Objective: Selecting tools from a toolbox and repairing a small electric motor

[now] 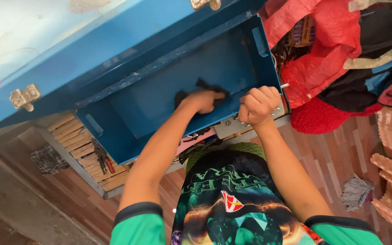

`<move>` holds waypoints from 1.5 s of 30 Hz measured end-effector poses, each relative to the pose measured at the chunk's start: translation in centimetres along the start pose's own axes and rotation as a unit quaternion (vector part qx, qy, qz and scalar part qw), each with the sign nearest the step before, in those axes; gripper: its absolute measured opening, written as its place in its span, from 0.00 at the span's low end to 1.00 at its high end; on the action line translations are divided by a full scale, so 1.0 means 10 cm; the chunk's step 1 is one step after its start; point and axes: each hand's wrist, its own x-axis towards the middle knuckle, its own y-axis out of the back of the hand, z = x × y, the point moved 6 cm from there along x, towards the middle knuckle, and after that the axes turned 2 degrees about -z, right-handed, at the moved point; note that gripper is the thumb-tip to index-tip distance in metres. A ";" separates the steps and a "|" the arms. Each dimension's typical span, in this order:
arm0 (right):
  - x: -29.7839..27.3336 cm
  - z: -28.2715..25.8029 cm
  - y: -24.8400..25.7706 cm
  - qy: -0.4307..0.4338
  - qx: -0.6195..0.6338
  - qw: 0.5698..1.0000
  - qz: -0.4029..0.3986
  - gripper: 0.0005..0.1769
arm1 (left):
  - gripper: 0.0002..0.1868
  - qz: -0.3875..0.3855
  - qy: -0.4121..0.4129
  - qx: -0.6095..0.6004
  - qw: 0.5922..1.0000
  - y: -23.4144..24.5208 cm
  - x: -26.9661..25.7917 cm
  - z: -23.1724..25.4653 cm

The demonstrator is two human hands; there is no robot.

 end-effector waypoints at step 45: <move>-0.52 0.59 0.20 -0.356 0.470 0.727 0.351 0.12 | 0.23 -0.008 -0.036 0.087 0.996 0.54 0.47 0.71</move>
